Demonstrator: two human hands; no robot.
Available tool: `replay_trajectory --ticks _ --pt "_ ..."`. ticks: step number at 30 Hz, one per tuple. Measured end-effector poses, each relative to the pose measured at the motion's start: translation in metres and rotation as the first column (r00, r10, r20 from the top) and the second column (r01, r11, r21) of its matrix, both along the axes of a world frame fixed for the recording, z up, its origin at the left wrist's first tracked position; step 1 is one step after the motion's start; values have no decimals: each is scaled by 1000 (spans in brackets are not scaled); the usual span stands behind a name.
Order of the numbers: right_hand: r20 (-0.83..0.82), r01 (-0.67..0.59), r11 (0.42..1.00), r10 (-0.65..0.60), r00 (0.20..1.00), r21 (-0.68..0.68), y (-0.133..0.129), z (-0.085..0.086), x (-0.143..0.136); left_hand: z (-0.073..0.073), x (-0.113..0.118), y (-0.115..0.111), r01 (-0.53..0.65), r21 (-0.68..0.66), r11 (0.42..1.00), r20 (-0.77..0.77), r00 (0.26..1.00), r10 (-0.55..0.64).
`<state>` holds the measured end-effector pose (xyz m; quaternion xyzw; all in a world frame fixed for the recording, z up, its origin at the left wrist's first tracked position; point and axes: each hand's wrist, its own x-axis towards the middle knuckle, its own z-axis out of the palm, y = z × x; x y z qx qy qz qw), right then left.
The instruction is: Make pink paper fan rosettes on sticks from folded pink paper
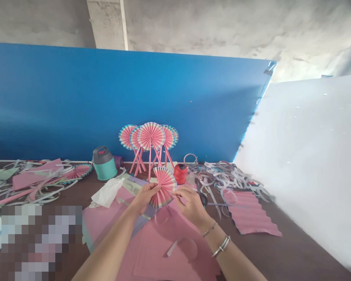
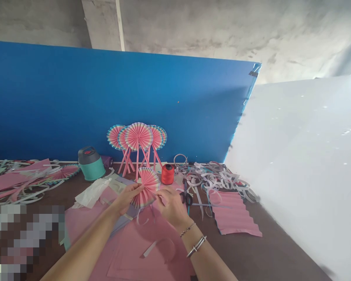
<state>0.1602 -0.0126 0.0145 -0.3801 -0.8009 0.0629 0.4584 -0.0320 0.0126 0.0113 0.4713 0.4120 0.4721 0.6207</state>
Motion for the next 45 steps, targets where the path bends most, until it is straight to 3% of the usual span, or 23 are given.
replay_trajectory --ticks 18,34,45 --pt "91 27 1000 -28 995 14 -4 -3 -3 4 0 -3 -14 -44 999 37 999 16" --pt "70 -23 1000 24 997 -10 -6 11 3 -2 -12 1 67 -42 997 -33 997 -68" --pt "64 -32 999 32 997 -6 1 9 9 -4 -10 -2 162 -97 982 -8 987 -163"
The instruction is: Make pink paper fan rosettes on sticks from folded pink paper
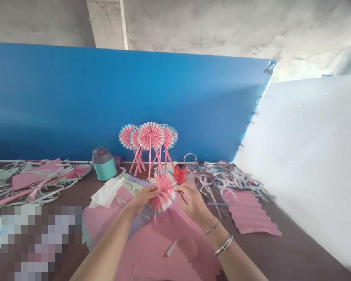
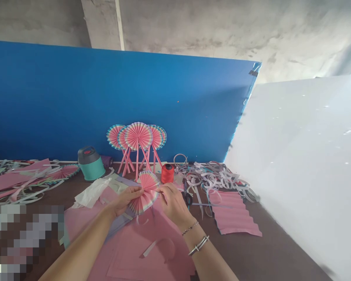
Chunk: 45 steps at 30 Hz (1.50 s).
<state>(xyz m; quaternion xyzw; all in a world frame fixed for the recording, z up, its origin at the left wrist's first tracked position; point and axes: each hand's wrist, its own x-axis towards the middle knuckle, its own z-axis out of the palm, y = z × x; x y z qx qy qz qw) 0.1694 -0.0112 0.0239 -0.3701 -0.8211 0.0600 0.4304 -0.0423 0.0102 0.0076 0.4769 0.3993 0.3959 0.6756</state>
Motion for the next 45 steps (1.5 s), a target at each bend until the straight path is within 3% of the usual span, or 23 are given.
replay_trajectory --ticks 17,21,24,27,31,45 --pt "-33 -109 994 108 994 -14 -3 6 -1 -3 -1 0 -38 -28 999 99 994 40" --pt "-54 -76 996 74 996 -47 -1 2 0 0 1 0 -51 -15 999 107 993 53" --pt "-166 -48 988 23 986 -148 1 -3 1 0 3 1 -104 4 995 129 986 102" --pt "-331 -35 955 -68 941 -295 2 -7 -1 1 6 2 -155 19 988 147 978 151" --pt "-485 -108 876 -153 861 -469 3 -7 -7 3 11 0 -174 40 984 154 974 166" --pt "-676 -220 805 -275 684 -550 3 1 -8 9 23 -12 -14 103 995 -96 995 24"
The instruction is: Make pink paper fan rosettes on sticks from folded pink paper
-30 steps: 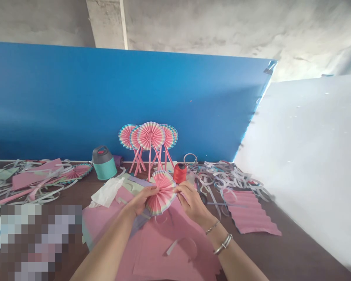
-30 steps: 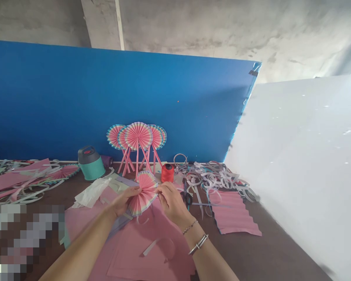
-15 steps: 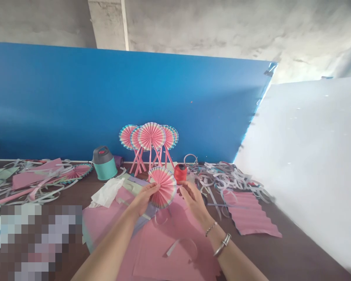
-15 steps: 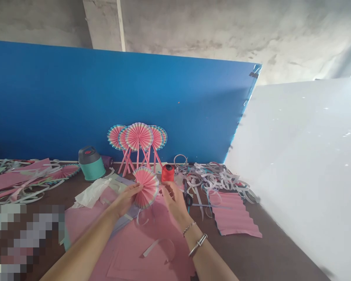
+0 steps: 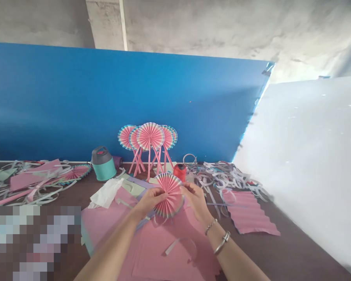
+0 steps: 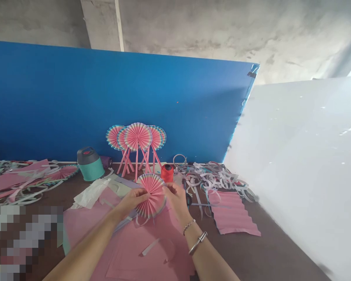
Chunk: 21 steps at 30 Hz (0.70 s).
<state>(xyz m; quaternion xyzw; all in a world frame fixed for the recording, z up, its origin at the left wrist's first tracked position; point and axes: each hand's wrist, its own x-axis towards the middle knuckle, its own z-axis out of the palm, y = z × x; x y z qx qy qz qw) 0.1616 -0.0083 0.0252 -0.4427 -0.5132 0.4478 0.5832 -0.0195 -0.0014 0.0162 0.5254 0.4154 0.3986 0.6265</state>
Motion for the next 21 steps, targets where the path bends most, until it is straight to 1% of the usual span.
replay_trajectory --ticks 4,6,7,8,9,11,12,13,14,16,18,21 --pt "34 13 1000 -12 999 -8 0 1 2 1 0 1 -59 7 998 32 998 59" --pt "113 74 996 -79 990 50 -1 0 2 1 -1 2 -91 18 996 47 995 90" --pt "177 110 987 -130 976 120 -2 0 2 0 -1 3 -101 21 995 47 994 100" --pt "251 133 967 -188 950 218 -3 0 2 0 -1 3 -107 23 994 45 993 106" --pt "331 131 935 -245 911 330 -4 -1 2 -1 -1 4 -111 24 993 41 993 110" --pt "478 46 850 -340 810 526 -4 -3 2 -2 -1 4 -114 27 993 34 993 113" --pt "539 -20 813 -368 757 582 -4 -4 3 -2 -1 4 -111 28 993 32 993 111" --pt "592 -80 789 -386 708 610 -5 -5 3 -2 0 3 -106 28 994 27 994 105" --pt "635 -126 776 -399 661 618 -5 -5 2 -2 0 3 -95 24 995 21 995 94" --pt "693 -171 773 -417 589 611 -5 -6 2 -1 1 1 -54 11 998 17 998 54" --pt "724 -189 776 -431 539 602 -6 -5 1 0 1 0 -11 0 1000 26 1000 11" --pt "750 -212 778 -435 498 591 -8 -3 0 1 2 -2 15 1 1000 29 999 -15"
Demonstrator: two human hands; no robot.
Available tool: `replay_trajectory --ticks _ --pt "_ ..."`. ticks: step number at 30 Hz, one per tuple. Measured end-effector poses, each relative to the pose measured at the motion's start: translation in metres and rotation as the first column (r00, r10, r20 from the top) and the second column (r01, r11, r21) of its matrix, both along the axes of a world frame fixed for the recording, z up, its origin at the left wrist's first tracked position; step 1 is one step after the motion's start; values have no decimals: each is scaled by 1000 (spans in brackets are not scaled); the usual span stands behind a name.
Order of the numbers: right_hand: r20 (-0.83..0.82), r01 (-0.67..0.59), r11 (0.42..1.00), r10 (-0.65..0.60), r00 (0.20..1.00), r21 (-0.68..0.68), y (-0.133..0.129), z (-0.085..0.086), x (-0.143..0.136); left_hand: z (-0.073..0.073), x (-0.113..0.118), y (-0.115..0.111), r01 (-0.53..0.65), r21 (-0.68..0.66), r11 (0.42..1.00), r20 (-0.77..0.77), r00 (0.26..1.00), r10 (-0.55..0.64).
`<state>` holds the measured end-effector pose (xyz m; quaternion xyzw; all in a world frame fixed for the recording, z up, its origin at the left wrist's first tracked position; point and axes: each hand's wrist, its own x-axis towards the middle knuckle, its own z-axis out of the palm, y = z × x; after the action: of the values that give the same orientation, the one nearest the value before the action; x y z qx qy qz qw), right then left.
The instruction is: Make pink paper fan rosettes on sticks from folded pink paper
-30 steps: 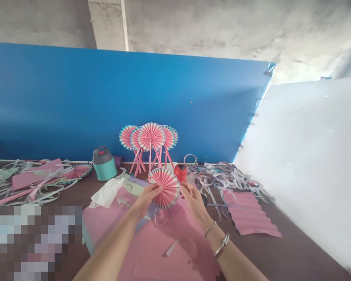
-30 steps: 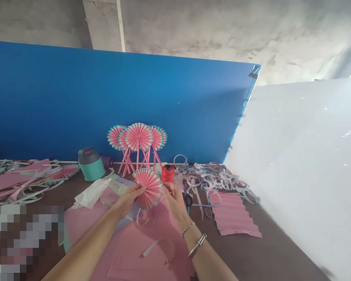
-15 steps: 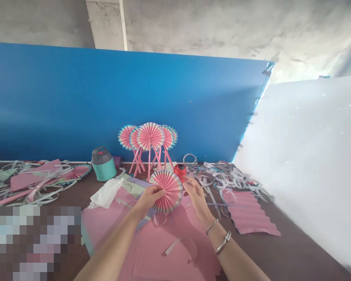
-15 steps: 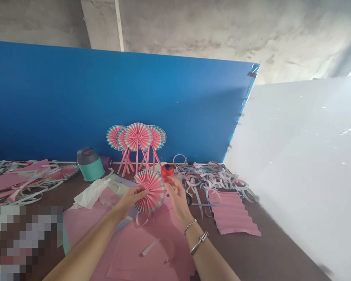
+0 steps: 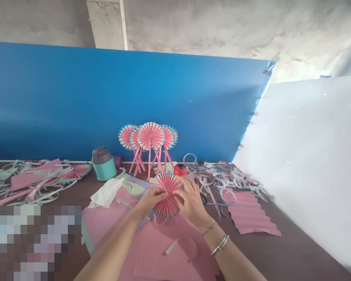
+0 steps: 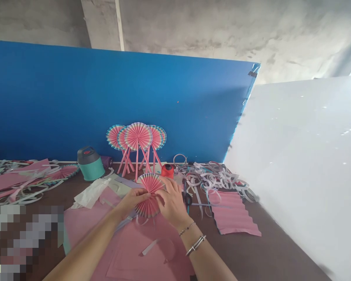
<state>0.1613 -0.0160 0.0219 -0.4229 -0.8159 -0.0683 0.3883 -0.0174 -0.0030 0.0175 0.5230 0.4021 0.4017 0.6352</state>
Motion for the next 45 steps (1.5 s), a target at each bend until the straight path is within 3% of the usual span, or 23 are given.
replay_trajectory --ticks 10,16,30,45 --pt "46 -8 1000 7 999 13 -2 0 -3 1 1 -1 -29 12 1000 -44 999 29" --pt "72 -8 1000 7 997 14 -5 5 -6 0 0 -1 -4 -20 1000 25 1000 4" --pt "-7 46 998 -46 999 52 -6 5 -8 -1 1 0 -48 -29 998 76 996 50" --pt "45 -22 999 20 999 31 -4 2 -8 -5 4 -2 4 -19 1000 17 1000 -3"
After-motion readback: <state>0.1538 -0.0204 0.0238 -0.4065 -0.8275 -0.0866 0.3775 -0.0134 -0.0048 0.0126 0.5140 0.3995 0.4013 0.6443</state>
